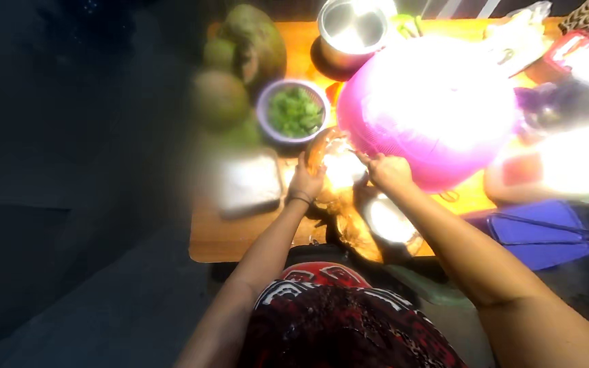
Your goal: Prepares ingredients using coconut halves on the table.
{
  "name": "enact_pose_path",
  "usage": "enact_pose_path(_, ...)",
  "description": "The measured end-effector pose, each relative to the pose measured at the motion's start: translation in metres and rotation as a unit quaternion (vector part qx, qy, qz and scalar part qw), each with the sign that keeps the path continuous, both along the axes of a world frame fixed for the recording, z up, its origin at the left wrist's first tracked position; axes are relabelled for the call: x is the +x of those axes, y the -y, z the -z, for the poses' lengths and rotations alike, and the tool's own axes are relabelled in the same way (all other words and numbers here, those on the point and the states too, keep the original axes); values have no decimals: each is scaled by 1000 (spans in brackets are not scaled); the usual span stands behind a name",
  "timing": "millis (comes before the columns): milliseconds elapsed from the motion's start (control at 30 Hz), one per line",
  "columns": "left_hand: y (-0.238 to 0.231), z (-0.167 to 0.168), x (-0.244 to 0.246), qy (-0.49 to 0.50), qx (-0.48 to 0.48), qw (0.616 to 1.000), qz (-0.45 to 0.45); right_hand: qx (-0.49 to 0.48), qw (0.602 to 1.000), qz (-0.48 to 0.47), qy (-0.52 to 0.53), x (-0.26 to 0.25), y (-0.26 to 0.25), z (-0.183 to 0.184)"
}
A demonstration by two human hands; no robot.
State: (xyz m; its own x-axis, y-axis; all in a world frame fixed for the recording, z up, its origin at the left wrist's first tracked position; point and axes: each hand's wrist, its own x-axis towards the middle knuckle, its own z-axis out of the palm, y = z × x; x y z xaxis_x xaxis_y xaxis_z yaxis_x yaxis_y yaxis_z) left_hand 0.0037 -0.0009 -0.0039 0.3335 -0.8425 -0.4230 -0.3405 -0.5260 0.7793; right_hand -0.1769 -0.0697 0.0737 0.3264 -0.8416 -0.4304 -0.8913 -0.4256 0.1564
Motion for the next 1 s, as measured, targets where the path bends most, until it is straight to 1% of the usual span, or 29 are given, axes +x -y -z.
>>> enact_pose_path(67, 1, -2, 1, 3, 4, 1000, 7, 13, 1000, 7, -10, -8, -2, 3)
enact_pose_path(167, 1, -3, 0, 8, 1, 1000, 5, 33, 999, 10, -29, -10, -11, -2)
enact_pose_path(267, 0, -3, 0, 8, 6, 1000, 5, -15, 999, -19, 35, -6, -10, 1)
enact_pose_path(400, 3, -4, 1, 6, 9, 1000, 9, -25, 999, -14, 25, -12, 6, 9)
enact_pose_path(500, 6, -7, 1, 4, 7, 1000, 14, 0, 1000, 4, 18, -23, 3, 17)
enact_pose_path(600, -2, -3, 1, 6, 1, 1000, 11, 51, 997, 61, 19, -25, -9, 22)
enact_pose_path(667, -9, 0, 0, 15, -19, 1000, -4, 74, 990, 117, 28, -18, -12, 9)
enact_pose_path(700, -8, 2, 0, 20, -28, 999, -2, 100, 985, 141, 16, -12, -10, 0)
enact_pose_path(767, -4, 4, 2, 36, -30, 999, 12, 133, 981, 143, 12, -9, -4, -8)
enact_pose_path(900, -8, 4, 8, 13, -40, 999, 1, 108, 978, 152, 90, -8, -13, 1)
enact_pose_path(1000, -14, 19, 11, 3, -77, 997, -2, 88, 967, 177, 163, -7, -31, 6)
